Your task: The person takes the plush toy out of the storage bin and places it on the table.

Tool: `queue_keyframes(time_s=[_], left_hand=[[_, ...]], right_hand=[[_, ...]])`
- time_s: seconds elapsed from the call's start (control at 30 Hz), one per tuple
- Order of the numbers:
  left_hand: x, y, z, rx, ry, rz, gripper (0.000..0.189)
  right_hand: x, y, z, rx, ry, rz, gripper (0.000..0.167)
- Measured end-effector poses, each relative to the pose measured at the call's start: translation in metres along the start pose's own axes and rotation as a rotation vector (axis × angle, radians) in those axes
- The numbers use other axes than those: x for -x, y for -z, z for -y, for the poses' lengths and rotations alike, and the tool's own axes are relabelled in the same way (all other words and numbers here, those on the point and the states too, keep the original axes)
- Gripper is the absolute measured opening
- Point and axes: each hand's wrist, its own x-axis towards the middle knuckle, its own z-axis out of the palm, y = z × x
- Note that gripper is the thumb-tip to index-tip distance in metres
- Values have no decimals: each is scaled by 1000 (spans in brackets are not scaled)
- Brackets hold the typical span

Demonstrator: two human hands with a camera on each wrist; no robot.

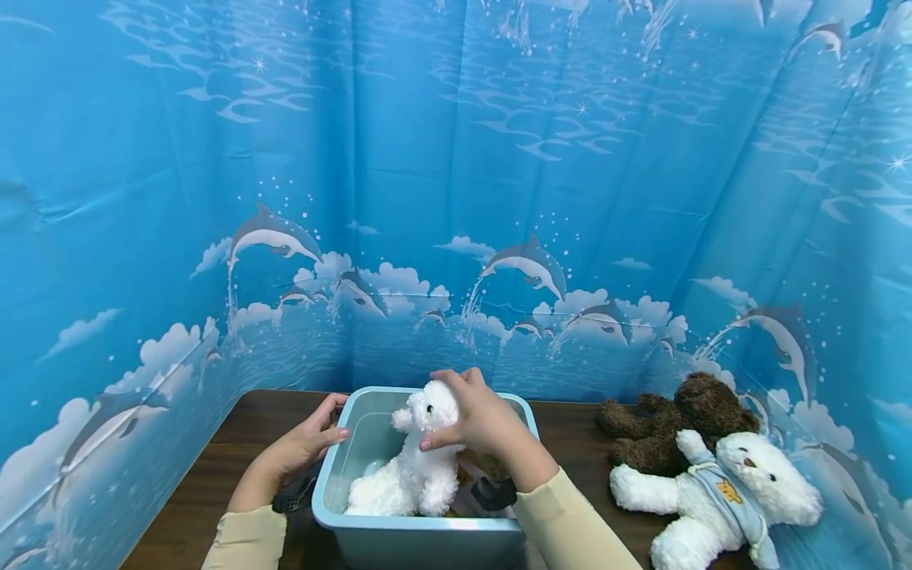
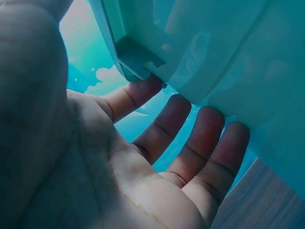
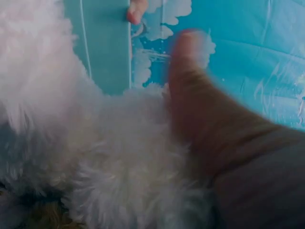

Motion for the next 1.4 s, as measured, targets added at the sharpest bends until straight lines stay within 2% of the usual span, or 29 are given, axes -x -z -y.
queue_keyframes(time_s=[0.3,0.77,0.87,1.03,1.23,1.4], left_hand=[[0,3,-3,-18,-7,-3,68],[1,1,-3,-5,8,-2,70],[0,1,-2,-12,-2,3,70],[0,1,-1,-25,-13,5,68],[1,1,-1,-27,-11,0,69],[2,0,-1,-24,2,-7,72]], right_hand=[[2,-3,2,33,66,-33,84],[5,-3,2,-9,85,-74,85],[7,0,6,22,121,-129,88],[11,4,12,96,188,-288,91],[18,9,16,99,233,-464,95],[25,14,18,93,300,-559,98]])
